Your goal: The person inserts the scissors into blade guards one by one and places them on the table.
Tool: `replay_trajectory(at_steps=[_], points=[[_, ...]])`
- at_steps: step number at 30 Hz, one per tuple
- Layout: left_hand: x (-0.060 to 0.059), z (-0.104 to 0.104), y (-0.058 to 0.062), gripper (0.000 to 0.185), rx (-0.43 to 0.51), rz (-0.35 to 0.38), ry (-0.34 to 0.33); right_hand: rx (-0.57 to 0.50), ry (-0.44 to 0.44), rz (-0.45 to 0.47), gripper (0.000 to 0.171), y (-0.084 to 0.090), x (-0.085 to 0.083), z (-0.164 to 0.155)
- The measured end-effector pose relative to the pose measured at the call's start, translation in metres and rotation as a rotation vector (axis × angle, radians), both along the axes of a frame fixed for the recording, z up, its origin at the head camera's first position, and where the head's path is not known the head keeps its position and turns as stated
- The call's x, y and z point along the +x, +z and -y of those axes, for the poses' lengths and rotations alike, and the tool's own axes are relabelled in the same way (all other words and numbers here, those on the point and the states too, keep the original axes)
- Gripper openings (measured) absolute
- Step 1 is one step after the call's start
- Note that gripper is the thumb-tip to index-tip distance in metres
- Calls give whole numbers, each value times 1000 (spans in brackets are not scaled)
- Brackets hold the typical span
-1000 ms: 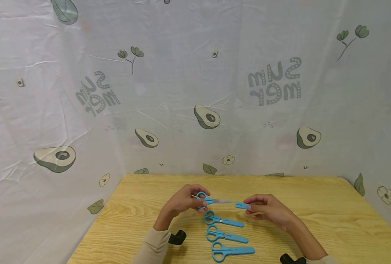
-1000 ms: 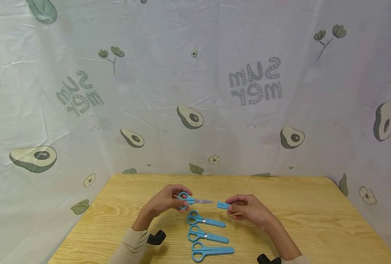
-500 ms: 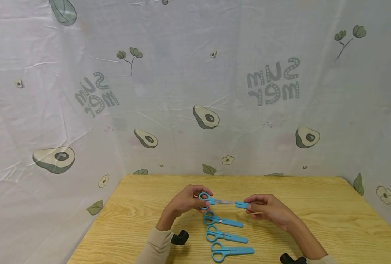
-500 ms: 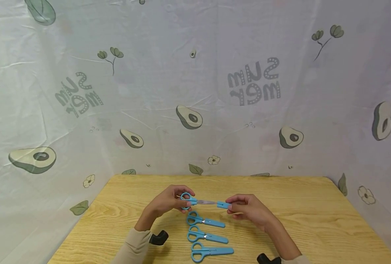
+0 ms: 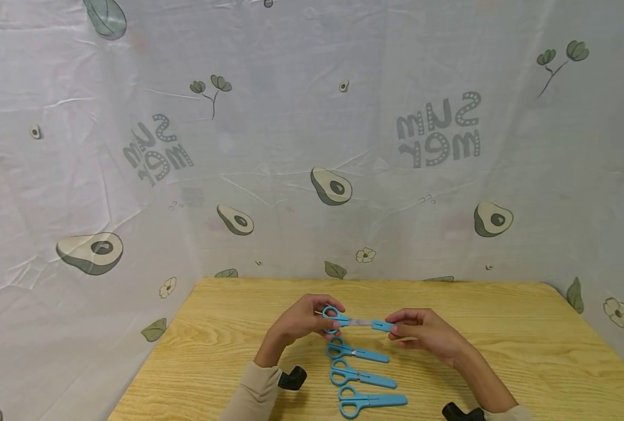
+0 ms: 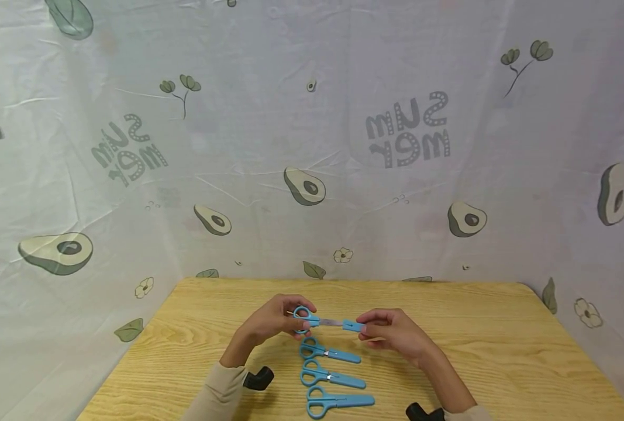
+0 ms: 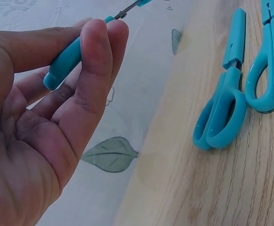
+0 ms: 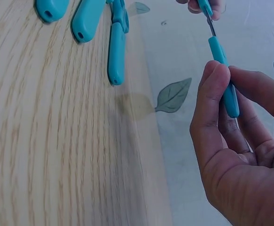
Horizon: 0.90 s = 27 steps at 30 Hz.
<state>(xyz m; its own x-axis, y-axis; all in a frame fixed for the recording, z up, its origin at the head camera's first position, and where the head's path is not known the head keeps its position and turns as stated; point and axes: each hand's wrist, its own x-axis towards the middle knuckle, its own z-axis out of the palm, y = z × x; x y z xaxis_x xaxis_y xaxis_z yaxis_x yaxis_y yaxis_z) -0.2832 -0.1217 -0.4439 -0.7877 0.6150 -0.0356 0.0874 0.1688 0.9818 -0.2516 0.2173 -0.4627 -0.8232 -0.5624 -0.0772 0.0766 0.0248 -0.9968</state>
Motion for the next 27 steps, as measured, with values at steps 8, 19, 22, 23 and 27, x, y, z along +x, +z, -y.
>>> replay_trajectory(at_steps=[8, 19, 22, 23, 27], points=[[-1, -4, 0, 31, 2, 3, 2, 9, -8, 11, 32, 1, -1, 6], [-2, -6, -3, 36, -16, -19, -8, 20, -19, 18, 30, 0, -3, 10], [-2, -7, -3, 36, -17, -15, -6, 24, -19, 17, 31, 0, -4, 11], [-2, -7, -3, 36, -17, -13, -6, 25, -19, 16, 31, 0, -4, 12], [-1, -8, -4, 35, -10, -1, 0, 28, -16, 18, 32, -1, -5, 14]])
